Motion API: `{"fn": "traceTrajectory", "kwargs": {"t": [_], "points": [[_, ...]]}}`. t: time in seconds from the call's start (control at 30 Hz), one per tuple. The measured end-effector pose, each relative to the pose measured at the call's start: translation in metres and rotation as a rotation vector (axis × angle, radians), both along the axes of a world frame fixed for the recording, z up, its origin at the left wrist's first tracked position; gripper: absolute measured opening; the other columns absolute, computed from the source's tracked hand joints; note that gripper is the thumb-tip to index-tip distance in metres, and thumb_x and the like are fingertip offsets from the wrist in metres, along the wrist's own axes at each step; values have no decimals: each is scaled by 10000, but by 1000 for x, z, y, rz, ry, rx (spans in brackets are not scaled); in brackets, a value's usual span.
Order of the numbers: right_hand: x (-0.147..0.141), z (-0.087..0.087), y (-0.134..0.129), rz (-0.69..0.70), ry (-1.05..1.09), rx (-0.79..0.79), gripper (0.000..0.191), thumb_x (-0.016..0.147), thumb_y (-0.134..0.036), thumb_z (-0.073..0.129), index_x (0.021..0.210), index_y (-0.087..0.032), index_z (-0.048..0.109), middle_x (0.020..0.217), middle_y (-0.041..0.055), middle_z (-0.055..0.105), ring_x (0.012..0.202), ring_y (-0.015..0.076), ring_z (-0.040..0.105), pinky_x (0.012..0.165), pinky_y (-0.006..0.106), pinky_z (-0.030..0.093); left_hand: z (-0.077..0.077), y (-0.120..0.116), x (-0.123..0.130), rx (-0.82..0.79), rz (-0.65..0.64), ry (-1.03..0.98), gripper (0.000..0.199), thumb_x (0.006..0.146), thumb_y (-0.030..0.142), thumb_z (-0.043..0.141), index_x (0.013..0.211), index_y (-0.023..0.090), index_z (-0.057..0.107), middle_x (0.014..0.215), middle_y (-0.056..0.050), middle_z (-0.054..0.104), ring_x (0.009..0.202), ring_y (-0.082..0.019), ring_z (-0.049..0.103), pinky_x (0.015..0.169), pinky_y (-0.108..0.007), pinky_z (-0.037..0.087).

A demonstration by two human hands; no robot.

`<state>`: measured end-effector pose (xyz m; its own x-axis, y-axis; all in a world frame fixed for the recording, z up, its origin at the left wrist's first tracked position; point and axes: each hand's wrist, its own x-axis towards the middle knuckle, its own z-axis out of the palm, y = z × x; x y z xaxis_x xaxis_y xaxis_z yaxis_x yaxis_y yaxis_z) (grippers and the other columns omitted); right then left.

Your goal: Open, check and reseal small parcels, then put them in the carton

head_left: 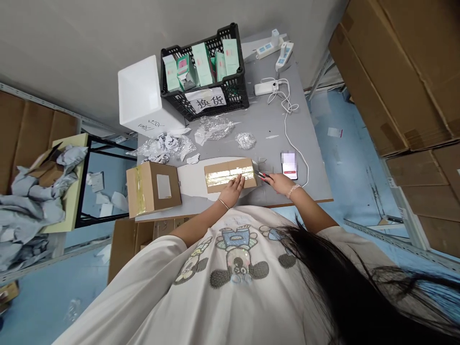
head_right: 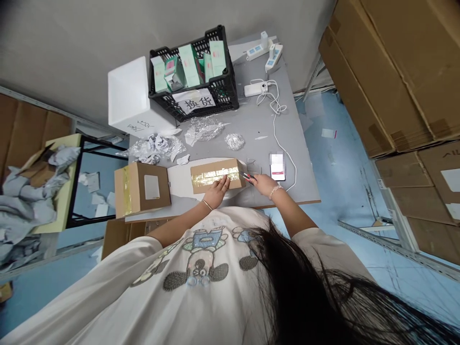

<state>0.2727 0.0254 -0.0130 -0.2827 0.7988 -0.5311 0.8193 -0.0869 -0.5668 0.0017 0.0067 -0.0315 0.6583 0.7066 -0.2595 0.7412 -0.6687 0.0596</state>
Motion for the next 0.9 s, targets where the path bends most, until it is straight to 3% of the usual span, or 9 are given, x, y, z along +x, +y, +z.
{"fn": "traceTrajectory", "kwargs": {"t": [0.23, 0.33, 0.4, 0.5, 0.6, 0.7, 0.9], "points": [[-17, -3, -23, -115, -28, 56, 429, 1014, -440, 318, 1005, -157, 640, 865, 92, 707, 663, 162, 638, 599, 240, 369, 1, 2, 3, -6, 28, -76, 608, 878, 55, 336, 1485, 25, 323, 1519, -220, 349, 1416, -286, 344, 1101, -452, 344], [-24, -4, -26, -160, -64, 55, 431, 1022, -419, 297, 1045, -148, 632, 896, 104, 710, 679, 165, 643, 599, 242, 373, 4, 7, 5, 10, 85, -148, 556, 909, 168, 423, 1456, 75, 395, 1498, -210, 395, 1364, -314, 410, 1112, -501, 327], [-23, -5, -24, -156, -64, 56, 436, 1019, -428, 300, 1046, -149, 634, 887, 101, 710, 679, 166, 642, 592, 243, 369, 8, 13, 5, 35, 113, -200, 521, 905, 278, 510, 1408, 150, 475, 1486, -181, 428, 1355, -341, 407, 1138, -572, 256], [-17, -5, -19, -129, -41, 69, 437, 1012, -442, 313, 1033, -161, 647, 871, 90, 709, 684, 168, 643, 589, 242, 367, 18, 26, 1, 52, 115, -248, 483, 834, 399, 646, 1284, 239, 575, 1511, -136, 402, 1425, -379, 275, 1140, -667, 113], [-10, -6, -14, -98, -26, 66, 436, 1006, -451, 327, 1030, -170, 660, 872, 85, 709, 695, 169, 648, 609, 240, 383, 25, 43, 1, 9, 111, -241, 606, 705, 488, 765, 1204, 197, 582, 1579, -188, 225, 1463, -427, 121, 1109, -700, 96], [-7, -5, -10, -93, -16, 28, 437, 1004, -458, 328, 1035, -172, 658, 836, 74, 703, 619, 155, 633, 595, 239, 395, 25, 61, 6, -40, 111, -190, 837, 575, 563, 822, 1224, 130, 519, 1580, -278, 105, 1454, -473, 77, 1093, -704, 116], [-9, -4, -7, -161, 73, -75, 465, 996, -503, 306, 1030, -174, 633, 777, 56, 687, 440, 132, 566, 475, 241, 383, 24, 78, 15, -70, 84, -140, 996, 475, 590, 838, 1265, 107, 471, 1537, -300, 219, 1416, -476, 203, 1129, -644, 120]]}}
